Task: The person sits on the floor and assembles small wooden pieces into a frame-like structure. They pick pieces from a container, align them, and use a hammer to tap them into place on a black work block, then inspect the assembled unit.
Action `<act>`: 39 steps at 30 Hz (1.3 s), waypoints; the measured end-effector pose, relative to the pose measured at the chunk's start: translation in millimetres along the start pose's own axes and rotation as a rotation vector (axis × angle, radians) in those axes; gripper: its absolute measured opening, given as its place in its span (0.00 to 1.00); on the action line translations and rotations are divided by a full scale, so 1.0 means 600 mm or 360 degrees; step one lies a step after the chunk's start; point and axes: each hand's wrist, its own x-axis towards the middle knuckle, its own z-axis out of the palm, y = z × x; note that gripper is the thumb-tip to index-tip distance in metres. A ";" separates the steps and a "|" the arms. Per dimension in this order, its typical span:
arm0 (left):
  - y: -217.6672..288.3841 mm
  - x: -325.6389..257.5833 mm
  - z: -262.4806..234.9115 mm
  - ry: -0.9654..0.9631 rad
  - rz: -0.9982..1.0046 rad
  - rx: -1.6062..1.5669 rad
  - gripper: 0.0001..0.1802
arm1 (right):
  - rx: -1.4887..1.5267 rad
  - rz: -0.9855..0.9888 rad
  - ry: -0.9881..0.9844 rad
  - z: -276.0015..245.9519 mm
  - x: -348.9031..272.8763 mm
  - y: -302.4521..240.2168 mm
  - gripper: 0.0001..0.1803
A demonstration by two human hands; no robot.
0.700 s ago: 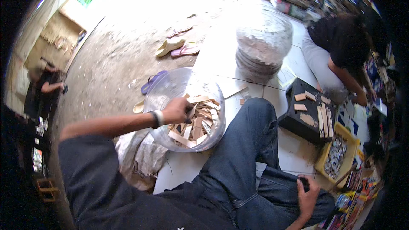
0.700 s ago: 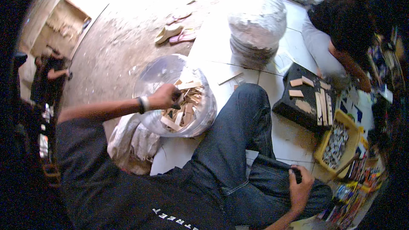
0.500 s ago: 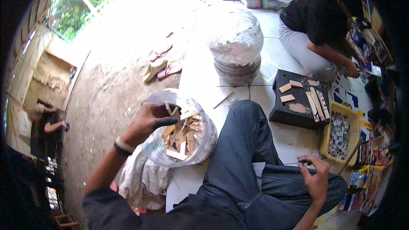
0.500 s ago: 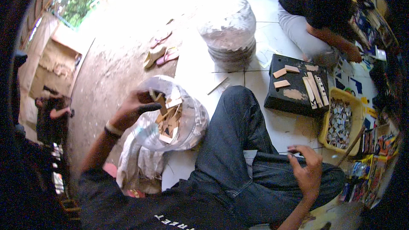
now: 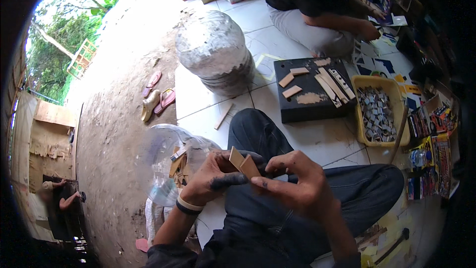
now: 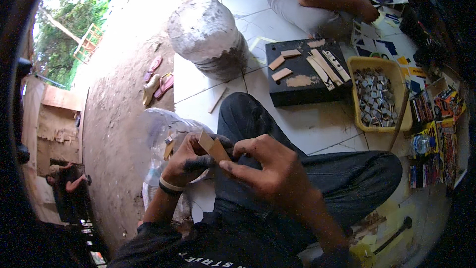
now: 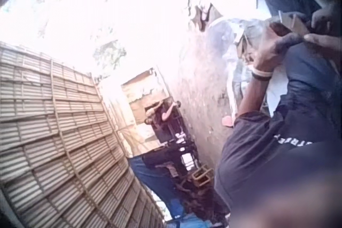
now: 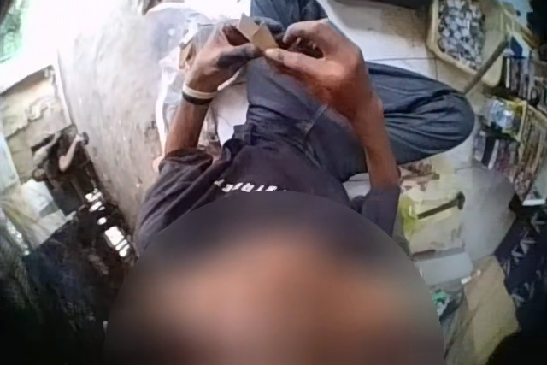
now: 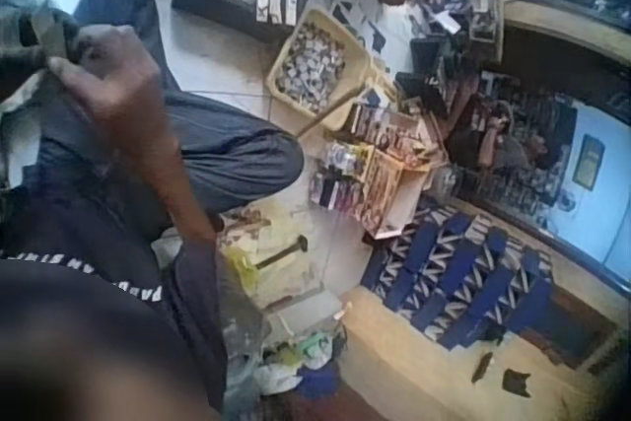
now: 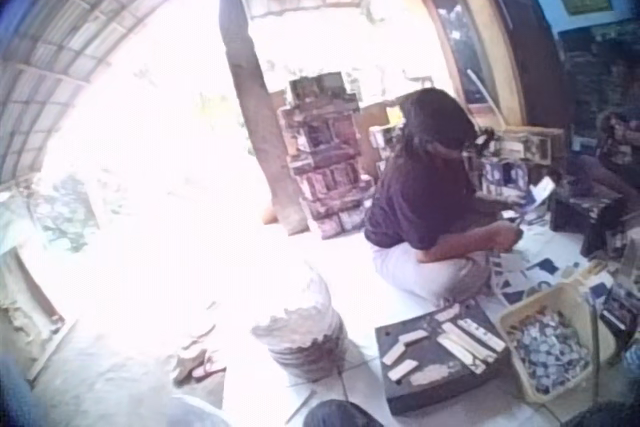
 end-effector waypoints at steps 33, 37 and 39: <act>-0.080 0.097 0.066 -0.0087 -0.0374 -0.0370 0.23 | 0.0340 0.0249 -0.0138 -0.056 -0.091 0.096 0.26; -0.074 0.100 0.072 -0.0119 -0.0336 -0.0289 0.22 | 0.0204 0.0263 -0.0167 -0.060 -0.092 0.095 0.27; -0.070 0.102 0.073 -0.0144 -0.0347 -0.0233 0.22 | 0.0123 0.0246 -0.0186 -0.065 -0.092 0.096 0.27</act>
